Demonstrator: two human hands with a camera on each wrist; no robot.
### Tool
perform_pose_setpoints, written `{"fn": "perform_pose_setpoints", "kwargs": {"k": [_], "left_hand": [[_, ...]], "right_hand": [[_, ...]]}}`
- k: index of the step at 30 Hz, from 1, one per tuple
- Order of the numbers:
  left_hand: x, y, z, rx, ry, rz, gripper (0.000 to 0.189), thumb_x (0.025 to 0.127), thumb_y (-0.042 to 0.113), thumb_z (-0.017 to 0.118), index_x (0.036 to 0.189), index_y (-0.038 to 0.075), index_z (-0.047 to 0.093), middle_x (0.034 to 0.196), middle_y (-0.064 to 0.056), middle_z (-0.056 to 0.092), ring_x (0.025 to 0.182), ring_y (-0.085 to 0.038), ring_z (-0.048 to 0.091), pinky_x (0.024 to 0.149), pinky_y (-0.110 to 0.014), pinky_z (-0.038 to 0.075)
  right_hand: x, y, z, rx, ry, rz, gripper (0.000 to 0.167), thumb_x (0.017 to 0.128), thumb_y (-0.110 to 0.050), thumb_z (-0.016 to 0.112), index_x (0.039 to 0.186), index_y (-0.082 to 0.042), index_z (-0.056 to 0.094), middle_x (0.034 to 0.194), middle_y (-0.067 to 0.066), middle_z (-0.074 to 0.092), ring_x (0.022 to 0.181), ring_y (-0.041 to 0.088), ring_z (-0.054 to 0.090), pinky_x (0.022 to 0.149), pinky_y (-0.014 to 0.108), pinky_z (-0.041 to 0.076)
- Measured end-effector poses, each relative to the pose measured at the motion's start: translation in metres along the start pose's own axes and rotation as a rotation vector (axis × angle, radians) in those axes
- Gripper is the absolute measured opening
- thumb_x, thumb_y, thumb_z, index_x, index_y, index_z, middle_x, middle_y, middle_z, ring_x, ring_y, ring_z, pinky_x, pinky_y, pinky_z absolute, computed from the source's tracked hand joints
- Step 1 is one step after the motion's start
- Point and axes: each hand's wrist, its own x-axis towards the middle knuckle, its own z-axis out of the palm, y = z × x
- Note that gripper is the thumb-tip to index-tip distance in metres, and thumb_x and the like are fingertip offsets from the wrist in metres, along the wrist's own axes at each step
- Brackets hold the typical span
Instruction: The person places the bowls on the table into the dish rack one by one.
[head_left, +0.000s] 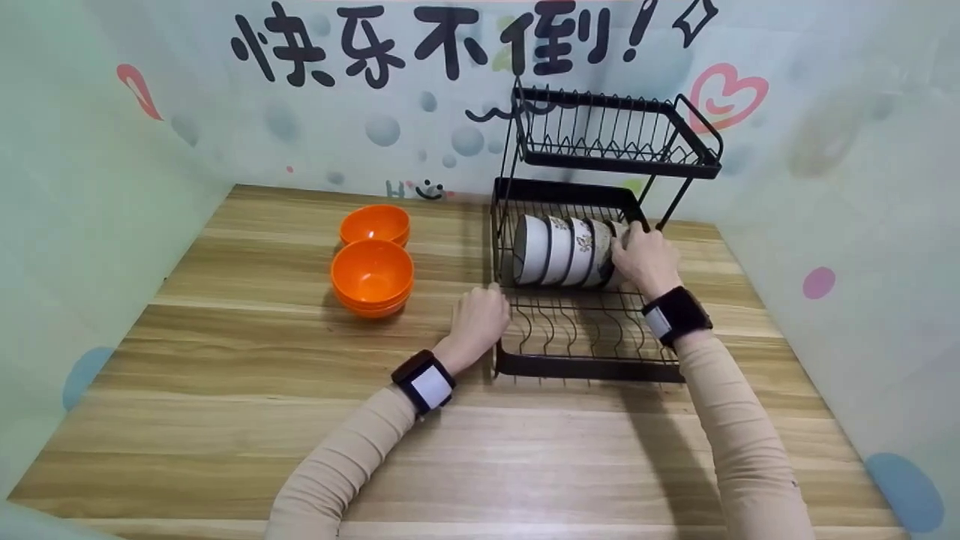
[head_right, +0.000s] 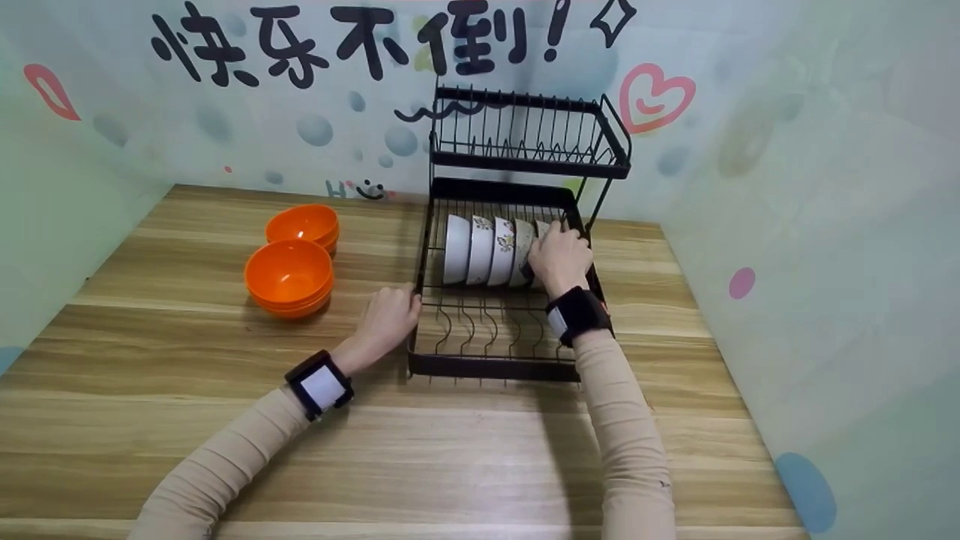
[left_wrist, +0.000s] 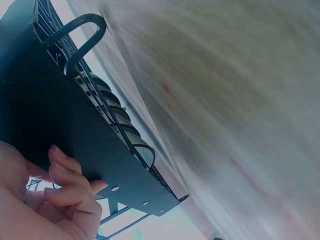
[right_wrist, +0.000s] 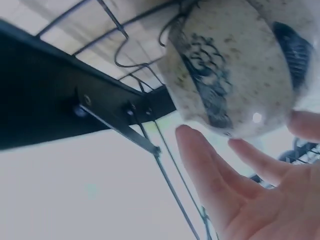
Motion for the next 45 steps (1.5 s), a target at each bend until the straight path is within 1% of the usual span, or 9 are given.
{"fn": "perform_pose_setpoints", "kwargs": {"k": [5,9,15,21,25,30,39,42,45], "left_hand": [[0.0,0.0,0.0,-0.008,-0.008,-0.004,0.019,0.092,0.011,0.051,0.085,-0.002,0.062,0.072,-0.019,0.066,0.064,-0.035,0.066,0.055,-0.042,0.054],[0.001,0.0,0.0,-0.009,-0.011,-0.009,0.019,0.092,0.012,0.052,0.085,-0.002,0.062,0.073,-0.02,0.066,0.066,-0.036,0.067,0.057,-0.043,0.054],[0.0,0.0,0.001,0.007,-0.006,-0.012,0.019,0.092,0.013,0.052,0.084,-0.001,0.062,0.072,-0.019,0.067,0.065,-0.035,0.067,0.056,-0.042,0.054],[0.0,-0.001,0.001,0.013,0.027,0.027,0.019,0.091,0.012,0.052,0.081,-0.001,0.062,0.069,-0.018,0.065,0.061,-0.034,0.065,0.052,-0.042,0.052],[-0.001,-0.003,0.0,-0.001,0.018,0.018,0.02,0.092,0.013,0.052,0.082,-0.001,0.062,0.069,-0.017,0.065,0.061,-0.033,0.065,0.051,-0.042,0.051],[0.0,-0.005,-0.002,-0.015,-0.003,-0.004,0.019,0.092,0.016,0.055,0.085,0.0,0.063,0.073,-0.018,0.067,0.065,-0.035,0.066,0.055,-0.044,0.052],[0.003,-0.006,-0.01,0.006,-0.076,-0.026,0.025,0.093,0.023,0.055,0.089,0.001,0.064,0.079,-0.019,0.068,0.072,-0.036,0.067,0.059,-0.045,0.053],[0.006,-0.007,-0.013,0.02,-0.086,-0.022,0.029,0.095,0.027,0.053,0.094,0.001,0.065,0.089,-0.018,0.069,0.083,-0.035,0.066,0.067,-0.045,0.054],[0.01,-0.009,-0.018,0.071,-0.061,-0.028,0.035,0.097,0.032,0.05,0.103,0.001,0.064,0.102,-0.017,0.067,0.095,-0.034,0.061,0.078,-0.045,0.053]], "right_hand": [[-0.012,-0.002,-0.007,-0.031,-0.03,-0.025,0.035,0.089,-0.028,0.049,0.105,0.003,0.05,0.104,0.037,0.059,0.094,0.056,0.059,0.073,0.063,0.048],[-0.021,-0.004,-0.01,-0.025,-0.05,-0.035,0.033,0.09,-0.028,0.051,0.104,0.001,0.052,0.102,0.034,0.061,0.094,0.054,0.06,0.073,0.062,0.049],[-0.038,-0.012,-0.012,-0.004,-0.011,-0.088,0.03,0.089,-0.029,0.054,0.1,0.0,0.052,0.098,0.031,0.062,0.091,0.051,0.061,0.071,0.062,0.048],[-0.053,-0.023,-0.012,0.024,0.023,-0.133,0.038,0.09,-0.029,0.055,0.115,-0.001,0.055,0.102,0.031,0.063,0.09,0.05,0.061,0.069,0.061,0.049],[-0.06,-0.027,-0.011,0.049,0.012,-0.143,0.042,0.09,-0.03,0.055,0.122,-0.003,0.054,0.105,0.03,0.063,0.089,0.049,0.062,0.068,0.059,0.05],[-0.065,-0.031,-0.01,0.059,0.02,-0.161,0.041,0.089,-0.03,0.058,0.12,-0.004,0.056,0.108,0.027,0.063,0.087,0.049,0.063,0.066,0.058,0.051],[-0.066,-0.029,-0.009,0.075,0.046,-0.197,0.039,0.089,-0.029,0.059,0.117,-0.003,0.058,0.1,0.028,0.065,0.08,0.049,0.063,0.062,0.057,0.05],[-0.064,-0.029,-0.008,0.081,0.039,-0.213,0.038,0.089,-0.029,0.058,0.116,-0.002,0.059,0.097,0.028,0.066,0.079,0.048,0.064,0.061,0.057,0.05],[-0.063,-0.028,-0.007,0.09,0.025,-0.229,0.037,0.089,-0.029,0.059,0.116,-0.003,0.059,0.097,0.026,0.067,0.079,0.046,0.065,0.061,0.056,0.05]]}}
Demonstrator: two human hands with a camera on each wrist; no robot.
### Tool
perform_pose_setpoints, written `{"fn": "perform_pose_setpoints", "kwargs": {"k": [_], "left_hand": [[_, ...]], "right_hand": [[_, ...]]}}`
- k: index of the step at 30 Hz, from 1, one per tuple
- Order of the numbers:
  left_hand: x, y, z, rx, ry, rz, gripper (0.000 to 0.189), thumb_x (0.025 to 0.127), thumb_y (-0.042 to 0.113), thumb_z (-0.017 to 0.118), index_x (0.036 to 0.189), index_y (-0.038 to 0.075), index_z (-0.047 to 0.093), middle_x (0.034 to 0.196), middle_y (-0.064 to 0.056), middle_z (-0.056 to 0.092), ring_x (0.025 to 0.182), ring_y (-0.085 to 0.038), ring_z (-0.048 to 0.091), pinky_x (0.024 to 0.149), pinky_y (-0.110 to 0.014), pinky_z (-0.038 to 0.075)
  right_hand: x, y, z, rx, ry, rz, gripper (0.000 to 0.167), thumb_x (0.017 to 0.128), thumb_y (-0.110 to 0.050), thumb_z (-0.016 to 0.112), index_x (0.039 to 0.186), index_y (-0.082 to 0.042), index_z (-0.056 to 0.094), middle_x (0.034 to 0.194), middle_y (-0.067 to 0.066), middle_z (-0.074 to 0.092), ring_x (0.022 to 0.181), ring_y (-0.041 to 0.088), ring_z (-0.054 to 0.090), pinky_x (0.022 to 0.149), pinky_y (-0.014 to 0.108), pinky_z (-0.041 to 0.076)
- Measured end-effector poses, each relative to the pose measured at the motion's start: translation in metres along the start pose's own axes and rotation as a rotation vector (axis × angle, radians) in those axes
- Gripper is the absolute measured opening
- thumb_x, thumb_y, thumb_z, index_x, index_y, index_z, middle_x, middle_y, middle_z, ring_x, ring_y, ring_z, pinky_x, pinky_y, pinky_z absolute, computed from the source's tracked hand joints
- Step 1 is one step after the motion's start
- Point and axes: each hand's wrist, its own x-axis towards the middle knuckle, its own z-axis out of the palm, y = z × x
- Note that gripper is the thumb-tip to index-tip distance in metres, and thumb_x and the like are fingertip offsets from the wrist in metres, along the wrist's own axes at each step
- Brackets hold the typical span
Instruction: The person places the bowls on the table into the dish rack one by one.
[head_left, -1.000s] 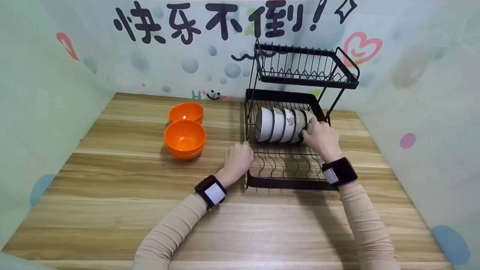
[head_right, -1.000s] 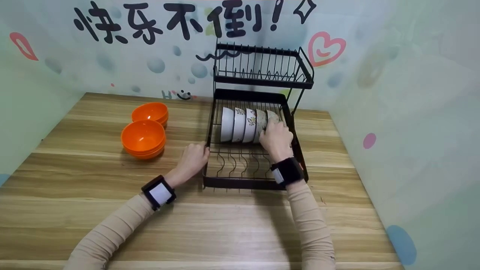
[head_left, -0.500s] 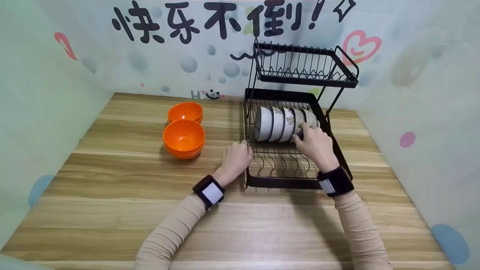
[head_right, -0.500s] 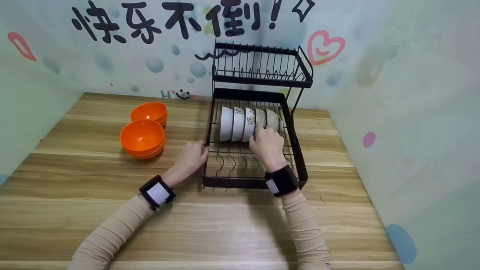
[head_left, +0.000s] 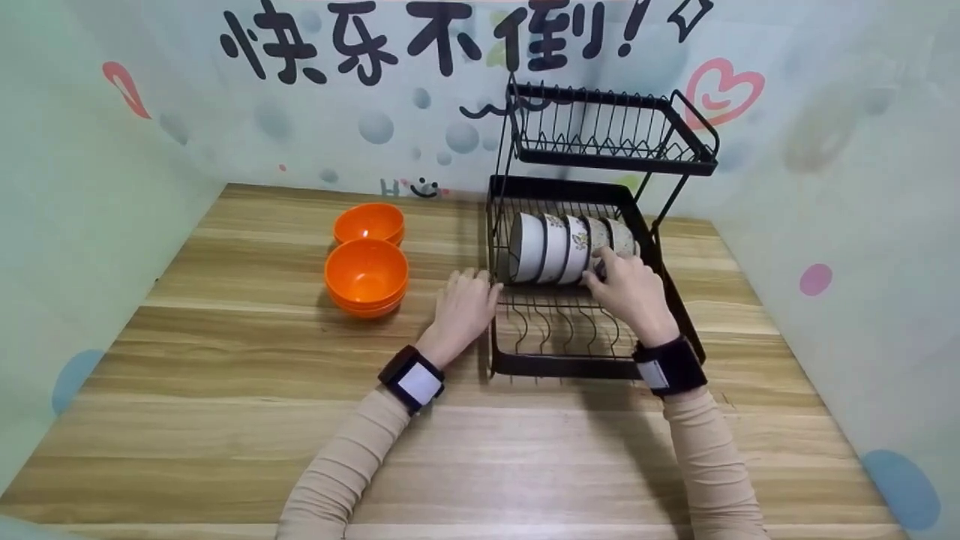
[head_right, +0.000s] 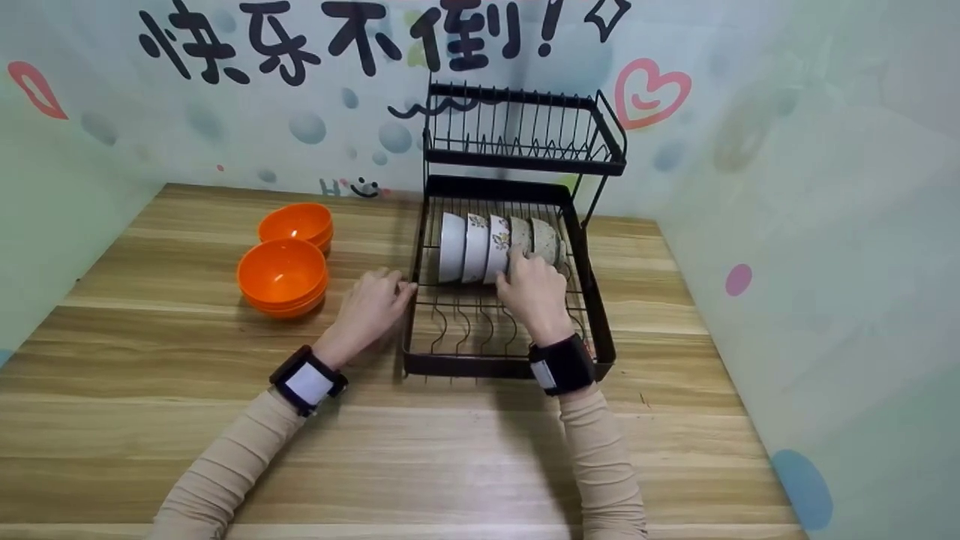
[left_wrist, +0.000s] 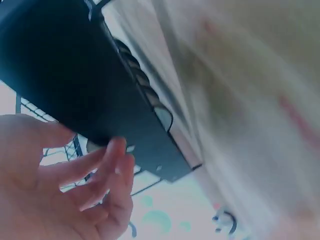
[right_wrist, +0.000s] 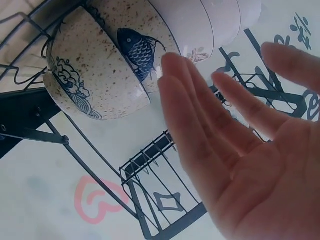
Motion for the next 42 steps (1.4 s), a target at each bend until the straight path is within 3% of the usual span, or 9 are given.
{"fn": "perform_pose_setpoints", "kwargs": {"k": [3,7,10,14,18,23,33,42], "left_hand": [[0.002,-0.003,-0.011,0.116,0.075,-0.049,0.038,0.096,0.034,0.051,0.111,0.001,0.062,0.11,-0.017,0.065,0.101,-0.032,0.058,0.082,-0.043,0.051],[0.004,-0.011,-0.029,0.285,0.144,-0.201,0.039,0.091,0.028,0.058,0.116,-0.002,0.058,0.111,-0.019,0.063,0.102,-0.033,0.057,0.083,-0.041,0.049],[0.005,-0.02,-0.039,0.343,0.095,-0.325,0.037,0.092,0.017,0.051,0.12,-0.007,0.054,0.11,-0.021,0.062,0.102,-0.035,0.057,0.084,-0.041,0.048],[0.008,-0.035,-0.047,0.311,-0.039,-0.401,0.034,0.092,0.01,0.045,0.118,-0.01,0.054,0.109,-0.024,0.063,0.101,-0.038,0.061,0.086,-0.043,0.051],[0.009,-0.049,-0.049,0.245,-0.131,-0.392,0.027,0.091,0.008,0.048,0.108,-0.005,0.063,0.108,-0.022,0.066,0.101,-0.036,0.065,0.082,-0.045,0.054],[0.008,-0.057,-0.047,0.238,-0.168,-0.355,0.025,0.092,0.006,0.047,0.106,-0.002,0.066,0.107,-0.018,0.066,0.099,-0.034,0.066,0.077,-0.045,0.055],[0.005,-0.055,-0.05,0.289,-0.13,-0.294,0.021,0.091,0.003,0.049,0.1,0.0,0.068,0.1,-0.017,0.067,0.092,-0.033,0.067,0.069,-0.042,0.056],[0.003,-0.05,-0.06,0.304,-0.016,-0.219,0.015,0.085,0.001,0.054,0.091,-0.001,0.068,0.092,-0.017,0.067,0.086,-0.035,0.067,0.068,-0.043,0.056]], "right_hand": [[0.001,0.0,0.0,0.024,-0.01,-0.015,0.037,0.089,-0.028,0.059,0.117,-0.005,0.06,0.095,0.023,0.068,0.079,0.043,0.065,0.062,0.055,0.051],[0.002,-0.003,-0.001,0.044,-0.014,-0.03,0.037,0.089,-0.027,0.06,0.119,-0.005,0.06,0.087,0.019,0.068,0.078,0.038,0.065,0.062,0.052,0.051],[0.003,-0.007,-0.005,0.052,-0.027,-0.029,0.037,0.089,-0.026,0.059,0.12,-0.005,0.059,0.086,0.017,0.068,0.077,0.036,0.065,0.062,0.051,0.051],[-0.002,-0.015,-0.011,0.1,-0.034,-0.022,0.039,0.09,-0.027,0.059,0.123,-0.006,0.058,0.089,0.013,0.071,0.073,0.032,0.066,0.062,0.048,0.052],[-0.009,-0.024,-0.017,0.141,-0.026,-0.026,0.04,0.09,-0.028,0.06,0.125,-0.007,0.058,0.089,0.01,0.072,0.071,0.027,0.066,0.064,0.045,0.053],[-0.017,-0.032,-0.022,0.164,-0.024,-0.052,0.039,0.09,-0.027,0.061,0.123,-0.006,0.058,0.09,0.01,0.072,0.077,0.026,0.067,0.07,0.044,0.054],[-0.02,-0.037,-0.02,0.237,-0.081,-0.101,0.037,0.091,-0.026,0.061,0.121,-0.005,0.058,0.093,0.012,0.073,0.08,0.025,0.07,0.073,0.041,0.055],[-0.021,-0.036,-0.019,0.25,-0.09,-0.131,0.036,0.091,-0.025,0.061,0.119,-0.003,0.059,0.095,0.014,0.073,0.082,0.027,0.071,0.074,0.042,0.055]]}}
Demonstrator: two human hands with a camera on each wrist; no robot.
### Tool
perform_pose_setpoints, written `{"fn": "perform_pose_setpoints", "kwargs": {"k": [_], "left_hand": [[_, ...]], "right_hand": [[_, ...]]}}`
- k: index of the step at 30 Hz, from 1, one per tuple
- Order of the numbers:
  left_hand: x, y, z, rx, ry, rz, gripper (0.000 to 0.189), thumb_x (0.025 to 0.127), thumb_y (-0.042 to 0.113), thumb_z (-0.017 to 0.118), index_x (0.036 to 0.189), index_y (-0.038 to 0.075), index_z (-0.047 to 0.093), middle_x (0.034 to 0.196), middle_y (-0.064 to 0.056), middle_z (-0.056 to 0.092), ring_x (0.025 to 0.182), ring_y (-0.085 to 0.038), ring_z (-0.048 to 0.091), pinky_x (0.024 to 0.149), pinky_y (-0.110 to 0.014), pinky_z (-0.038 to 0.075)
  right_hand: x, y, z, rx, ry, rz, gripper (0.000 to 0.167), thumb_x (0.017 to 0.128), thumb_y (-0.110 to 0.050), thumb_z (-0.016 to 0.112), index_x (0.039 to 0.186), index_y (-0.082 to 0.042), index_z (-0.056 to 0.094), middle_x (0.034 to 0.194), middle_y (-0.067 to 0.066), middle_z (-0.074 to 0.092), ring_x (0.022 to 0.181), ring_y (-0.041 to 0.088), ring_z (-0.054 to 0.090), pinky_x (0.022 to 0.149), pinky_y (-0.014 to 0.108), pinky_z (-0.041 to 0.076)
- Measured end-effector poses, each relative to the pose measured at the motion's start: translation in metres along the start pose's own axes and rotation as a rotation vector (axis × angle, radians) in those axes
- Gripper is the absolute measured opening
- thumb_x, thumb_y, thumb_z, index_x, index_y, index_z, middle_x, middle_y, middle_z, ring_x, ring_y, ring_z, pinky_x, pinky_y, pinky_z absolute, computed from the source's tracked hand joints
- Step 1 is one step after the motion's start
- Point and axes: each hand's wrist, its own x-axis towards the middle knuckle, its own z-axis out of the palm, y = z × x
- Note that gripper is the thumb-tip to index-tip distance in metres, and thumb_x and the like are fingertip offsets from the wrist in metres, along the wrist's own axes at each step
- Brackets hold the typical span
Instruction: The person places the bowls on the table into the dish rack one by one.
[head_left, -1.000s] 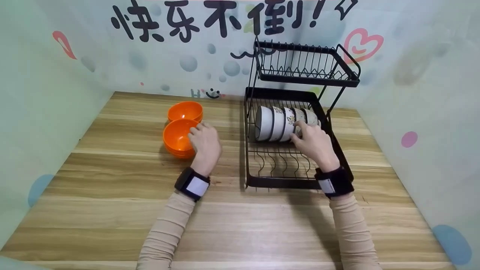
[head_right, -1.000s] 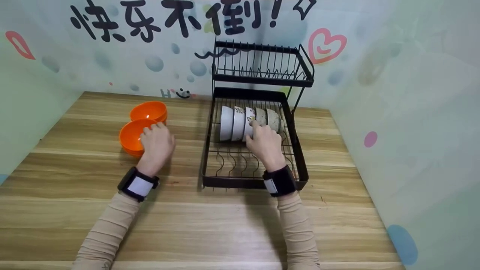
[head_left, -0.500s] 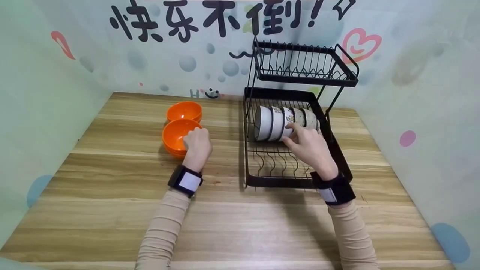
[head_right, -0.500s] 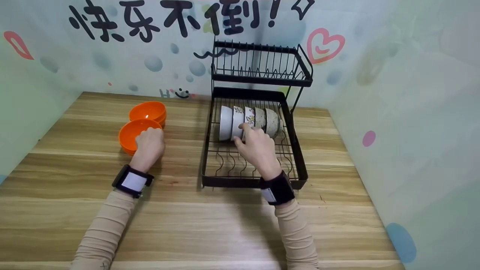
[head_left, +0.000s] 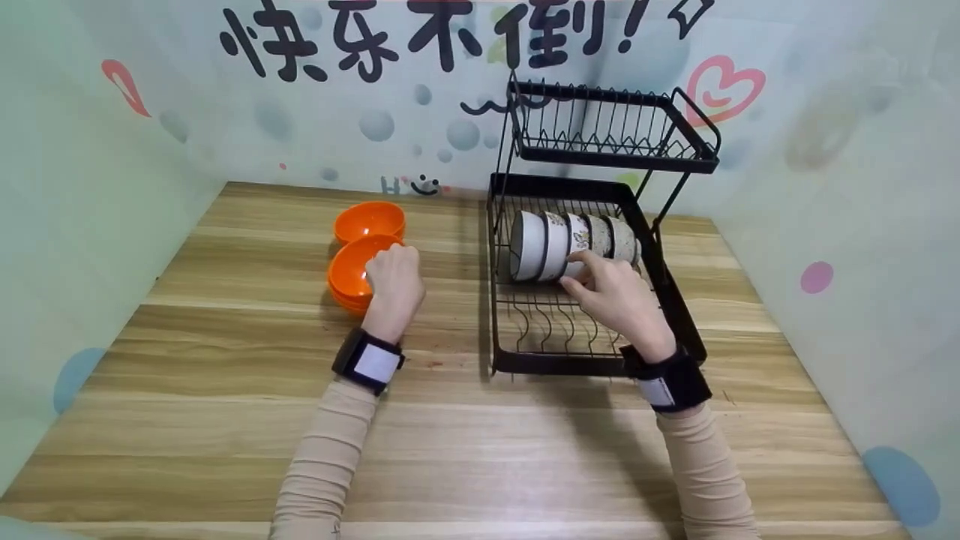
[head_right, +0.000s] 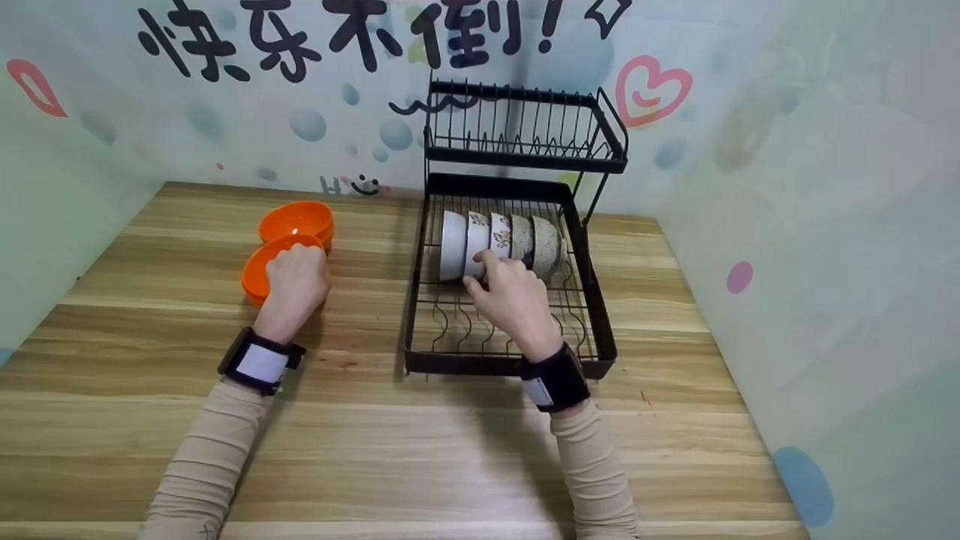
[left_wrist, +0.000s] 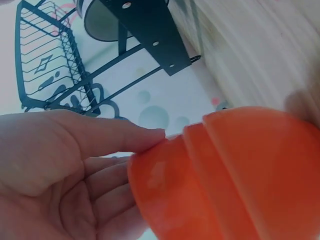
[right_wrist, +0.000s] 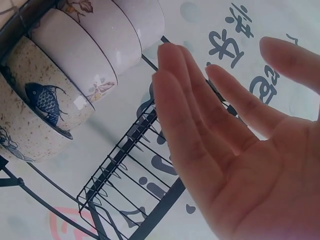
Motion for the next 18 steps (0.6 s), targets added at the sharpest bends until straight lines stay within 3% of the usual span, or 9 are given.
{"fn": "perform_pose_setpoints", "kwargs": {"k": [11,18], "left_hand": [[-0.005,0.008,-0.016,0.0,0.115,0.061,0.014,0.086,0.002,0.055,0.082,0.0,0.068,0.082,-0.015,0.067,0.078,-0.034,0.067,0.061,-0.042,0.054],[-0.009,0.014,-0.022,0.027,0.201,0.198,0.013,0.086,0.004,0.057,0.081,0.0,0.069,0.076,-0.015,0.067,0.071,-0.034,0.066,0.06,-0.043,0.052]], "right_hand": [[0.002,0.0,0.001,0.073,0.014,-0.016,0.034,0.091,-0.02,0.061,0.119,-0.001,0.059,0.095,0.015,0.072,0.08,0.027,0.069,0.074,0.04,0.055],[0.003,-0.004,0.002,0.183,0.021,0.034,0.037,0.094,-0.024,0.058,0.125,-0.004,0.057,0.104,0.016,0.069,0.085,0.027,0.068,0.072,0.038,0.054]]}}
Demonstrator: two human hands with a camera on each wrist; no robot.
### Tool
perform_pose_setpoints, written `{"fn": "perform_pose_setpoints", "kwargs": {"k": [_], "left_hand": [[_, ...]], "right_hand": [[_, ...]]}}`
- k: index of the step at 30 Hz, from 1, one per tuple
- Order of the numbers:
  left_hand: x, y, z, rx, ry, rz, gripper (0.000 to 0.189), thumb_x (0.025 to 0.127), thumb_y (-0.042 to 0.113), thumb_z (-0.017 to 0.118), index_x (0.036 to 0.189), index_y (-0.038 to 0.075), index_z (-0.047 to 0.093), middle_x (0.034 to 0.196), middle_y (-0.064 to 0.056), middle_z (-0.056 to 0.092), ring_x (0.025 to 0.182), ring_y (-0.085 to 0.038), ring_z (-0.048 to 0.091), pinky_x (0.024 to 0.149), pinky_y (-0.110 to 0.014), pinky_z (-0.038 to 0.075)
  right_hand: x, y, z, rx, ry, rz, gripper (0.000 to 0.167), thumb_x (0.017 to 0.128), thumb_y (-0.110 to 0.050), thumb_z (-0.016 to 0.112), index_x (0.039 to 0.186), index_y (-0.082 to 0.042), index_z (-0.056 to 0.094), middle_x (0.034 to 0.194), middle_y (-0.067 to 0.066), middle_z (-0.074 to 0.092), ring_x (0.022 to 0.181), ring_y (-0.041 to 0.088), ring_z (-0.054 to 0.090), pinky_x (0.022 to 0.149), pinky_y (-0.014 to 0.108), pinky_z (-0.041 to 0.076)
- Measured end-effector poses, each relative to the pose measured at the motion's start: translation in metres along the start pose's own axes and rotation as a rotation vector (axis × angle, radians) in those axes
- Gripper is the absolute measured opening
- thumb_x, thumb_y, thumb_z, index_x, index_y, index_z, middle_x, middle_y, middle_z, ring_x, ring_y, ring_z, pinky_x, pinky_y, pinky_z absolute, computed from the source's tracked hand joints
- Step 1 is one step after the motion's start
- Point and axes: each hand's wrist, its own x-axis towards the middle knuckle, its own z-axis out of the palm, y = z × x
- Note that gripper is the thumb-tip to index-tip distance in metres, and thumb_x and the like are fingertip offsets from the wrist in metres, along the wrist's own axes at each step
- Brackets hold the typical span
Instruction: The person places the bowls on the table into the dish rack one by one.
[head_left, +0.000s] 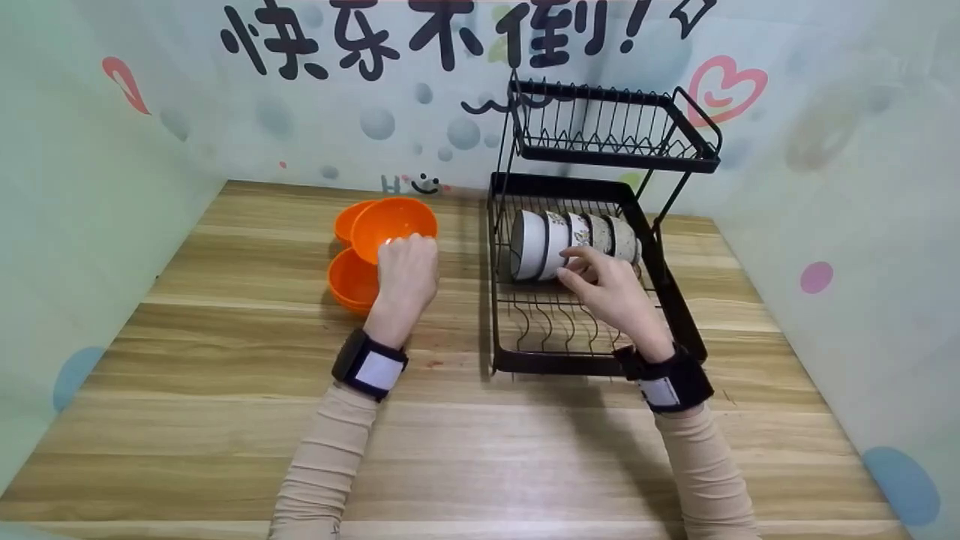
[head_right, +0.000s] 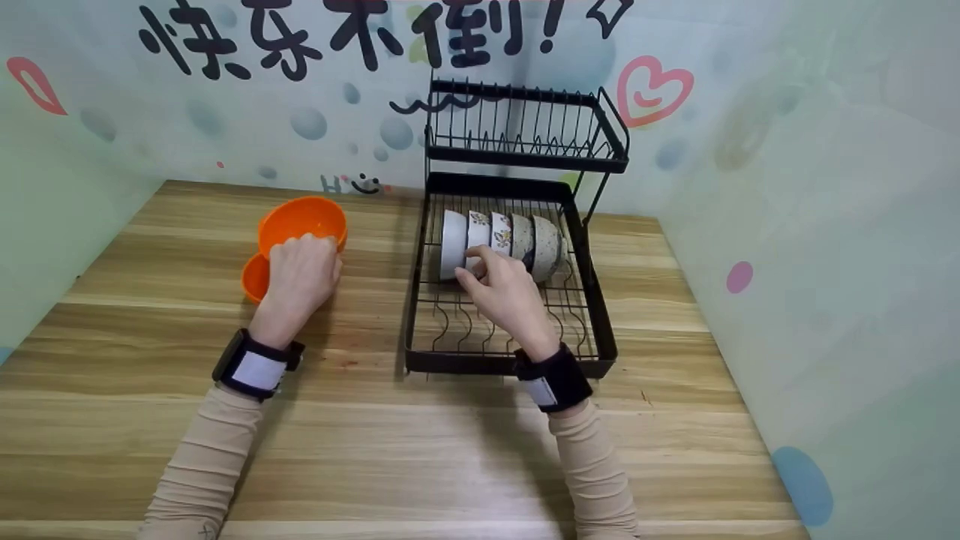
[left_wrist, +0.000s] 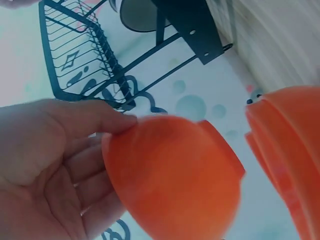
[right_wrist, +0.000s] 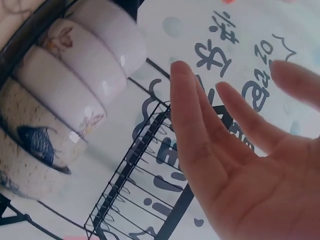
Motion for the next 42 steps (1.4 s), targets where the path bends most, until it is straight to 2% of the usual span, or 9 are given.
{"fn": "perform_pose_setpoints", "kwargs": {"k": [7,14,19,23,27,30,34,37,42], "left_hand": [[-0.003,0.011,-0.002,0.002,0.101,0.199,0.008,0.082,0.005,0.061,0.085,0.001,0.068,0.07,-0.014,0.067,0.062,-0.032,0.064,0.053,-0.042,0.05],[-0.007,0.024,-0.003,0.003,0.149,0.399,0.003,0.081,0.008,0.065,0.08,0.005,0.064,0.059,-0.007,0.06,0.052,-0.025,0.058,0.048,-0.036,0.047],[-0.009,0.032,-0.001,0.018,0.213,0.554,0.008,0.083,0.01,0.063,0.075,0.009,0.061,0.055,-0.002,0.057,0.048,-0.018,0.054,0.045,-0.031,0.045],[-0.01,0.037,0.001,-0.016,0.226,0.658,0.01,0.083,0.008,0.061,0.074,0.01,0.06,0.055,-0.001,0.057,0.049,-0.018,0.055,0.046,-0.03,0.044],[-0.01,0.04,0.001,-0.063,0.223,0.718,0.009,0.084,0.007,0.061,0.076,0.01,0.062,0.059,-0.001,0.061,0.052,-0.017,0.056,0.049,-0.029,0.046],[-0.011,0.042,0.002,-0.079,0.241,0.751,0.008,0.084,0.007,0.062,0.077,0.011,0.062,0.06,0.0,0.062,0.053,-0.015,0.057,0.051,-0.027,0.045],[-0.011,0.044,0.002,-0.089,0.291,0.784,0.009,0.082,0.007,0.064,0.075,0.013,0.062,0.057,0.001,0.059,0.052,-0.013,0.057,0.051,-0.024,0.045],[-0.011,0.045,0.003,-0.098,0.312,0.801,0.01,0.083,0.008,0.064,0.074,0.013,0.062,0.055,0.002,0.058,0.052,-0.012,0.057,0.051,-0.023,0.045],[-0.011,0.047,0.004,-0.138,0.31,0.831,0.013,0.089,0.013,0.062,0.076,0.013,0.065,0.059,0.002,0.065,0.056,-0.011,0.062,0.056,-0.023,0.05]], "right_hand": [[0.0,-0.002,0.001,0.105,0.002,0.069,0.036,0.096,-0.025,0.053,0.128,-0.007,0.056,0.108,0.017,0.069,0.088,0.028,0.068,0.07,0.029,0.05],[0.002,-0.007,0.005,0.202,-0.029,0.127,0.041,0.097,-0.029,0.051,0.132,-0.007,0.052,0.111,0.019,0.067,0.09,0.027,0.068,0.075,0.033,0.057],[0.003,-0.008,0.007,0.289,-0.031,0.174,0.043,0.098,-0.029,0.05,0.135,-0.008,0.048,0.111,0.02,0.065,0.088,0.022,0.067,0.075,0.03,0.058],[0.004,-0.008,0.007,0.358,-0.051,0.195,0.044,0.098,-0.027,0.049,0.137,-0.007,0.044,0.112,0.021,0.065,0.088,0.022,0.066,0.077,0.034,0.058],[0.004,-0.007,0.007,0.424,-0.083,0.214,0.051,0.098,-0.029,0.049,0.142,-0.005,0.037,0.117,0.025,0.062,0.088,0.02,0.066,0.081,0.038,0.057],[0.005,-0.006,0.007,0.49,-0.096,0.241,0.055,0.098,-0.03,0.051,0.144,-0.005,0.033,0.115,0.024,0.062,0.086,0.018,0.067,0.078,0.033,0.057],[0.006,-0.005,0.008,0.573,-0.098,0.264,0.055,0.097,-0.028,0.051,0.143,-0.005,0.031,0.105,0.016,0.064,0.079,0.015,0.068,0.075,0.029,0.058],[0.006,-0.004,0.008,0.605,-0.093,0.271,0.054,0.098,-0.027,0.05,0.143,-0.006,0.03,0.101,0.012,0.063,0.075,0.013,0.067,0.077,0.034,0.058],[0.007,-0.003,0.008,0.642,-0.09,0.286,0.053,0.098,-0.026,0.05,0.143,-0.007,0.03,0.109,0.016,0.06,0.076,0.013,0.068,0.08,0.037,0.057]]}}
